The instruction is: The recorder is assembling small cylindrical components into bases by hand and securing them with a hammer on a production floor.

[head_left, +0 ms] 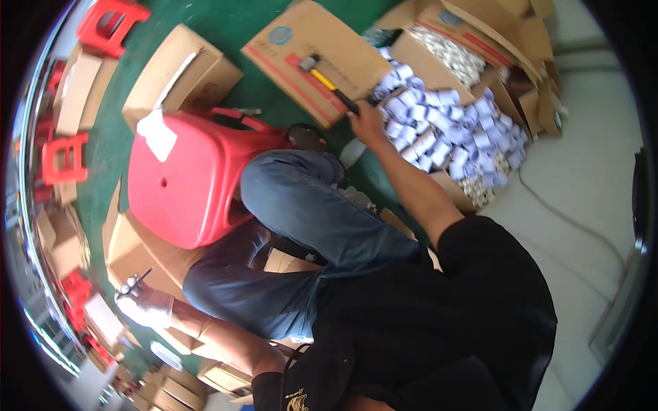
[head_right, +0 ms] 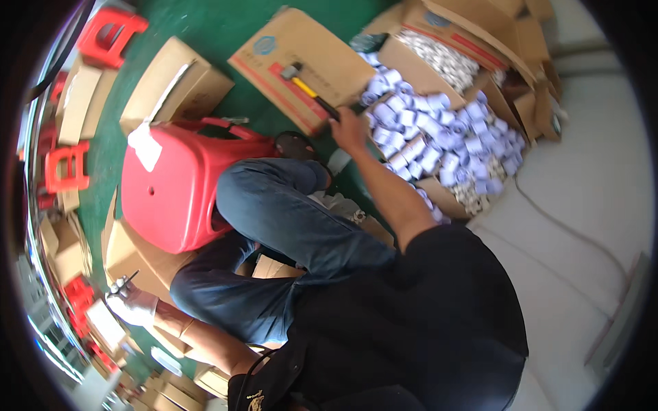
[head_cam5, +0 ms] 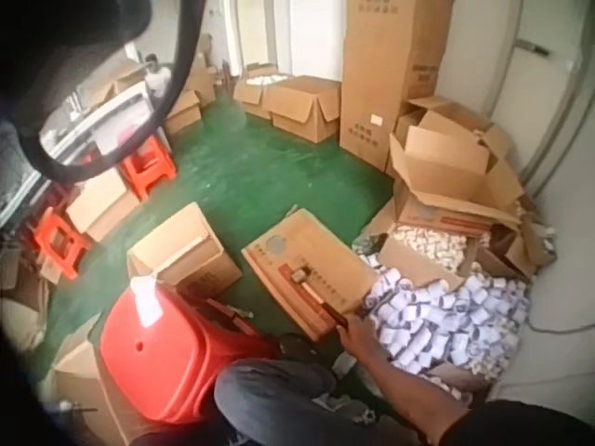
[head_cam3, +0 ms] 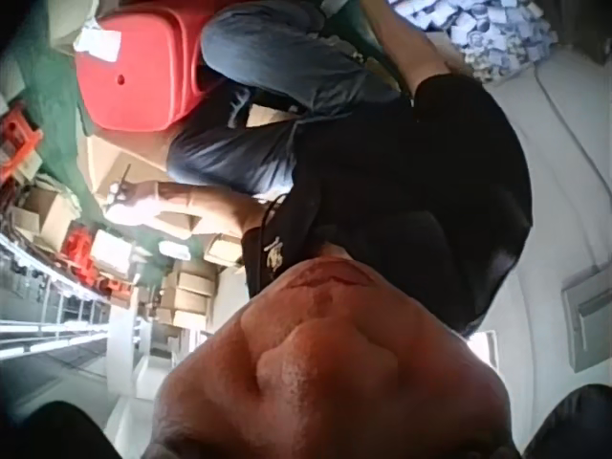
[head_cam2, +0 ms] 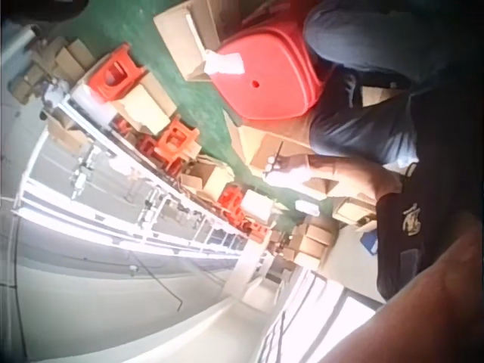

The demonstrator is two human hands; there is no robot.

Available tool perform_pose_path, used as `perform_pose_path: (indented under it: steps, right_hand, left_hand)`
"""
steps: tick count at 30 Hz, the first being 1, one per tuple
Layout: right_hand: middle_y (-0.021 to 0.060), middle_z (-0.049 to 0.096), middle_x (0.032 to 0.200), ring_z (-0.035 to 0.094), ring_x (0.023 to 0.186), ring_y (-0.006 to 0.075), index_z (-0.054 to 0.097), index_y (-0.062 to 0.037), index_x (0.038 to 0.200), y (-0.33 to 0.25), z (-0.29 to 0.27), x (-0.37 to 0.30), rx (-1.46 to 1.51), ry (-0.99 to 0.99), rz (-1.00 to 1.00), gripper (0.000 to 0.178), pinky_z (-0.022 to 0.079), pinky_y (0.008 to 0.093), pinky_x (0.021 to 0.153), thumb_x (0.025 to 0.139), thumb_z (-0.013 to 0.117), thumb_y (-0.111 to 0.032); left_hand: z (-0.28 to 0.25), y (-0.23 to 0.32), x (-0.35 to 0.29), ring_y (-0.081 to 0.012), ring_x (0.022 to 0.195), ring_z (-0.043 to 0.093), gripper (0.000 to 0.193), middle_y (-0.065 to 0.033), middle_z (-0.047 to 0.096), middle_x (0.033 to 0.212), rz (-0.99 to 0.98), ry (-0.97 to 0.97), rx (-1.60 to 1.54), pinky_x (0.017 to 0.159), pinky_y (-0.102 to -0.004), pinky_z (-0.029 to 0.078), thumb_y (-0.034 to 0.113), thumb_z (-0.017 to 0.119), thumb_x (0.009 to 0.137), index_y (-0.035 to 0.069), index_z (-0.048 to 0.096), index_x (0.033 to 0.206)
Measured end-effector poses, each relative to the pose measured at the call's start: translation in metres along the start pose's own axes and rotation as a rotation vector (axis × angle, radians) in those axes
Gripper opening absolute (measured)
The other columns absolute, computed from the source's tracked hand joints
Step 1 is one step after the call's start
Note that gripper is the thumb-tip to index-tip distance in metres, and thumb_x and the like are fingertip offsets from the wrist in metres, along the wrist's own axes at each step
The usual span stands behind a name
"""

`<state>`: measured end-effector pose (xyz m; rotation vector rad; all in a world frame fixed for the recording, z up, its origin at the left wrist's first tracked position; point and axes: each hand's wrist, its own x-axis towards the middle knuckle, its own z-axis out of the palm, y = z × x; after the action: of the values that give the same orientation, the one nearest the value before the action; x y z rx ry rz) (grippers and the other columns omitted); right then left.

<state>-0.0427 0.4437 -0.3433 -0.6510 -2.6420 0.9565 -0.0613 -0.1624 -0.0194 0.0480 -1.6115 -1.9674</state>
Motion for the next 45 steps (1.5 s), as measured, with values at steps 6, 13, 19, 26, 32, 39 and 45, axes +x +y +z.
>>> perform_pose_path:
  steps: [6,13,19,26,32,39,45]
  right_hand:
    - [0.0158,0.056,0.111,0.055,0.099,0.0331,0.053,-0.0039,0.127,-0.010,-0.011,-0.024,0.176,0.070,0.022,0.057,0.044,0.0400,0.087,0.078,0.073,-0.027]
    - [0.0111,0.059,0.107,0.058,0.088,0.0269,0.061,-0.0073,0.116,0.084,-0.123,-0.140,0.010,0.305,0.241,0.035,0.048,0.0362,0.080,0.082,0.065,-0.010]
    - [0.0135,0.063,0.099,0.063,0.089,0.0331,0.061,-0.0114,0.113,0.170,-0.187,-0.224,-0.297,0.242,0.631,0.037,0.052,0.0445,0.077,0.079,0.068,-0.023]
    - [0.0197,0.048,0.125,0.054,0.106,0.0413,0.049,-0.0152,0.132,0.158,-0.166,-0.194,-0.326,0.289,0.811,0.058,0.050,0.0499,0.084,0.077,0.067,-0.019]
    - [0.0191,0.056,0.117,0.062,0.089,0.0402,0.059,-0.0088,0.120,0.140,-0.203,-0.269,-0.284,0.401,0.625,0.045,0.053,0.0428,0.079,0.076,0.065,-0.015]
    - [0.0278,0.058,0.117,0.065,0.086,0.0436,0.045,0.0066,0.117,0.196,-0.172,-0.324,0.146,0.231,1.585,0.050,0.055,0.0465,0.080,0.082,0.063,-0.025]
    - [0.0329,0.059,0.113,0.066,0.090,0.0454,0.033,0.0111,0.122,0.223,-0.119,-0.344,0.313,0.502,1.890,0.065,0.055,0.0491,0.082,0.084,0.063,-0.032]
  left_hand:
    - [0.075,-0.038,0.010,-0.0235,0.079,0.061,0.023,-0.0101,0.062,0.082,-0.080,0.001,0.114,0.082,-0.0352,0.052,0.022,0.048,0.096,0.004,0.059,0.088]
    - [0.029,-0.113,0.053,-0.0244,0.063,0.065,0.020,-0.0108,0.069,0.078,-0.042,-0.051,-0.048,0.056,-0.0398,0.056,0.016,0.069,0.077,0.005,0.067,0.093]
    - [0.100,-0.092,0.012,-0.0227,0.070,0.063,0.014,-0.0093,0.064,0.077,-0.056,0.058,0.263,0.067,-0.0360,0.054,0.017,0.055,0.087,0.006,0.064,0.088]
    - [0.185,-0.021,-0.044,-0.0211,0.072,0.063,0.021,-0.0083,0.064,0.077,0.103,0.339,0.989,0.069,-0.0336,0.053,0.017,0.047,0.092,0.007,0.065,0.087]
    - [0.150,0.078,-0.072,-0.0236,0.077,0.070,0.025,-0.0112,0.073,0.089,-0.268,-0.108,0.312,0.071,-0.0304,0.057,0.015,0.049,0.092,0.000,0.068,0.090]
    - [0.099,0.020,0.002,-0.0218,0.074,0.071,0.023,-0.0067,0.074,0.086,0.120,0.250,0.829,0.064,-0.0320,0.058,0.017,0.052,0.090,0.005,0.071,0.093]
    - [0.132,0.020,0.016,-0.0193,0.064,0.069,0.020,-0.0044,0.074,0.080,0.155,0.448,2.274,0.055,-0.0335,0.055,0.031,0.067,0.088,0.011,0.071,0.091]
